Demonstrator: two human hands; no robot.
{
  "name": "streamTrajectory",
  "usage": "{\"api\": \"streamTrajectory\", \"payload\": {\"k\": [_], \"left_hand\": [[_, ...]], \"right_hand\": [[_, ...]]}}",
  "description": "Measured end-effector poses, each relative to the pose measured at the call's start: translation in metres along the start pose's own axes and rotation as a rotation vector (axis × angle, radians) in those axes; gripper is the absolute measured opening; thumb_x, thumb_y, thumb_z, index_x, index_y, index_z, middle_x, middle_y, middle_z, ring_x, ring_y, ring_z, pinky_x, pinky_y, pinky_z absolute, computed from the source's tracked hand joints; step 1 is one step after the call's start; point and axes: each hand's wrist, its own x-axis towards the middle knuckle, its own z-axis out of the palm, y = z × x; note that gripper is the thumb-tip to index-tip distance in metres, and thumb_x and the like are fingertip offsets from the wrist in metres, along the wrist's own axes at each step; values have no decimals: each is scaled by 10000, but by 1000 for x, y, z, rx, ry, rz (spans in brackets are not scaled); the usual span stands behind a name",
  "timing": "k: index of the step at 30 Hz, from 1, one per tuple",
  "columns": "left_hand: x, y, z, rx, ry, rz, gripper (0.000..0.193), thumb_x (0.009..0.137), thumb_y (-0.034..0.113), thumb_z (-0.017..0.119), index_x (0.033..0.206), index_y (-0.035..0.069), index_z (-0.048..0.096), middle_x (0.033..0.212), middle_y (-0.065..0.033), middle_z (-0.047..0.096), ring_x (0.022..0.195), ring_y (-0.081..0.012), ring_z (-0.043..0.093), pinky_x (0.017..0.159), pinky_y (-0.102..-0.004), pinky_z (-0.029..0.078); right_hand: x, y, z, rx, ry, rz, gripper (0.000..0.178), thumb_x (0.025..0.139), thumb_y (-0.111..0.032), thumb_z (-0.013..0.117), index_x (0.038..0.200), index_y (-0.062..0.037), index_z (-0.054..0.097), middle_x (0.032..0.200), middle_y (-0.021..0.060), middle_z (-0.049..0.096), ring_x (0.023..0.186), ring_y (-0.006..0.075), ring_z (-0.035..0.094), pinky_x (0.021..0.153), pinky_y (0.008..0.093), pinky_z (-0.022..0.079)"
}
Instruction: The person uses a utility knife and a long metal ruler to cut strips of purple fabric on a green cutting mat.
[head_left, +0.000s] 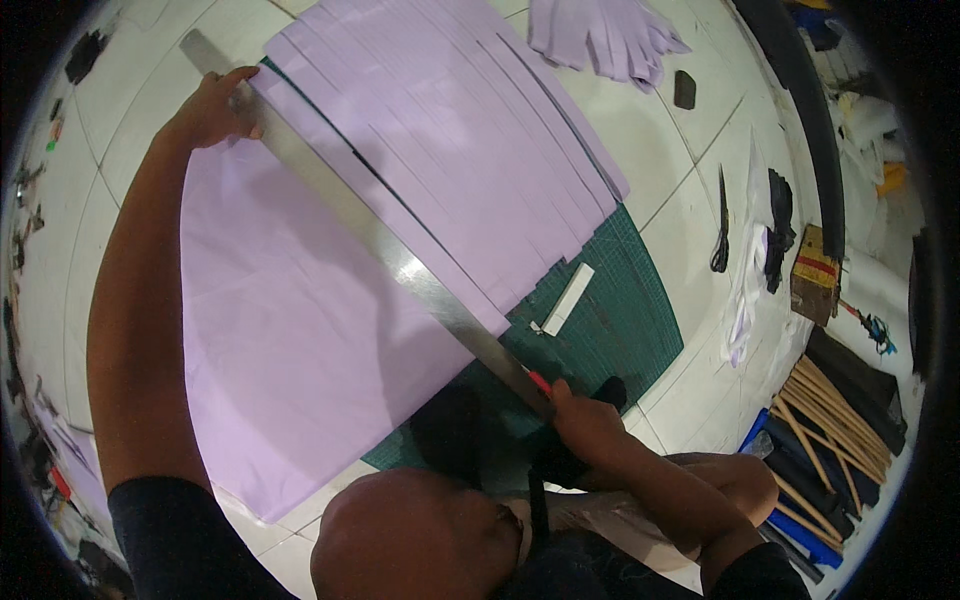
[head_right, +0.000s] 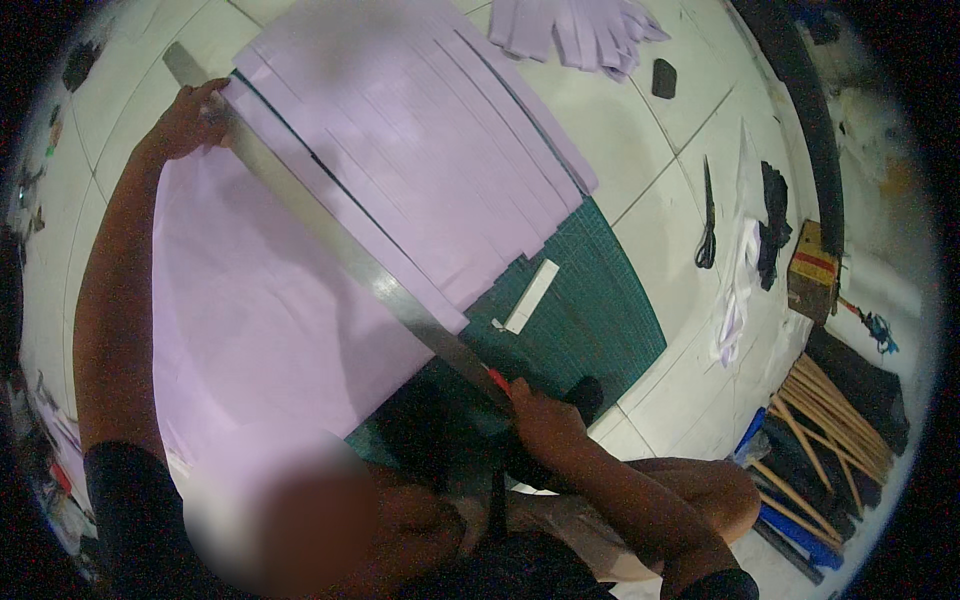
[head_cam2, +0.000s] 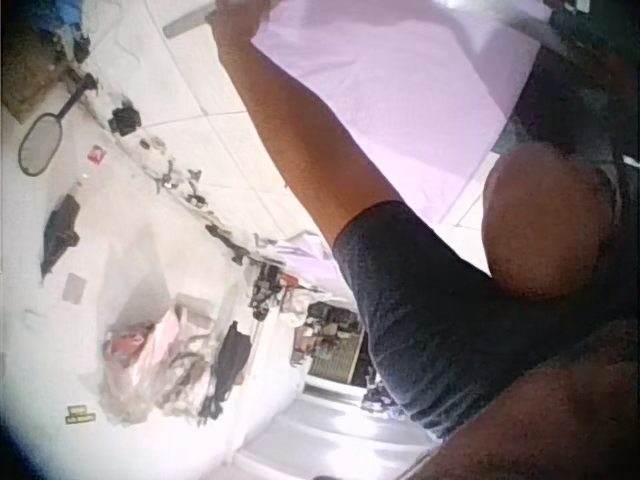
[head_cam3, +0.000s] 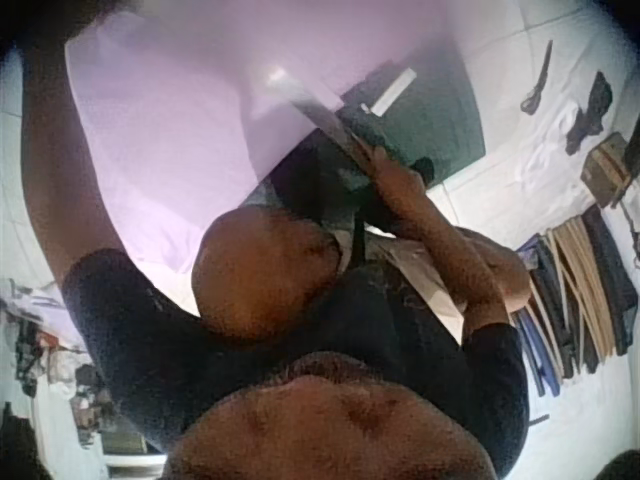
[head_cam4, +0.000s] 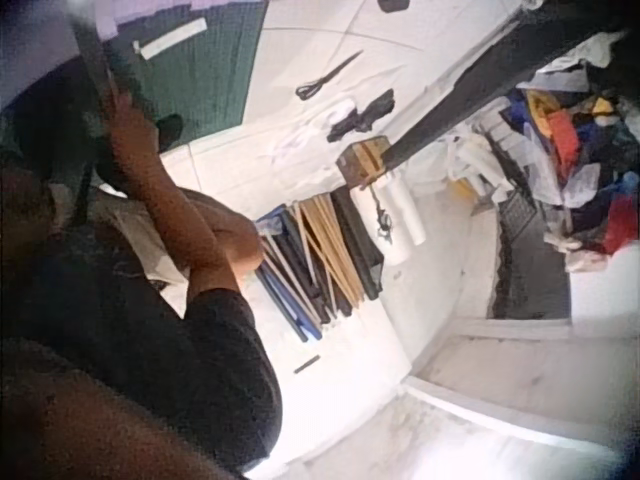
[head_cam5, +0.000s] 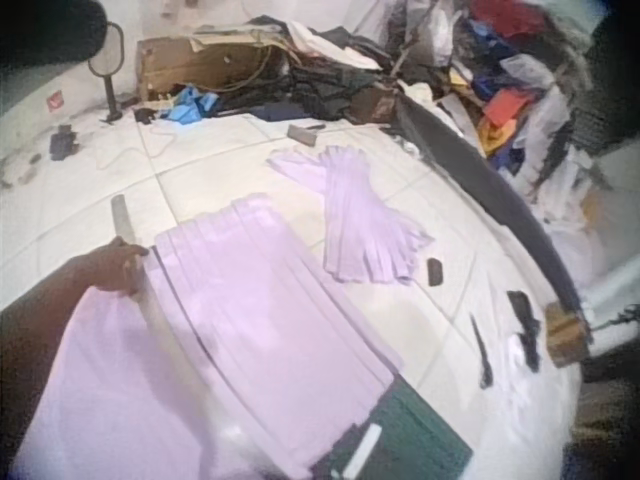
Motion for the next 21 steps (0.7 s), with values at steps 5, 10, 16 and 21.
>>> {"api": "streamTrajectory", "payload": {"k": [5,10,16,21], "left_hand": [[-9,-7,-2,-102,94,3,1089,581,235,885,1518,149,338,1340,-278,462,1250,-439,508,1040,-468,474],[-2,19,-6,110,53,-104,790,742,427,733,1437,146,485,1422,-233,469,1328,-405,459,1102,-476,392],[-4,58,9,165,285,-360,492,864,390,644,1288,143,612,1365,-177,529,1250,-376,526,1038,-513,437],[6,26,19,-68,498,-159,331,835,315,734,1043,66,668,1024,-115,668,959,-302,641,851,-414,500]], "right_hand": [[-6,-1,-8,-3,-2,87,252,970,-236,495,1115,-42,424,909,275,679,848,472,671,724,578,496],[-10,6,-24,242,311,-20,275,980,-257,548,1116,-43,440,878,276,656,812,492,650,712,565,494],[10,32,-3,306,315,-77,292,988,-266,539,1131,-27,452,934,285,649,837,486,657,730,573,499],[14,41,7,299,269,-28,273,988,-268,537,1137,-55,452,919,283,654,844,490,653,720,577,500]]}}
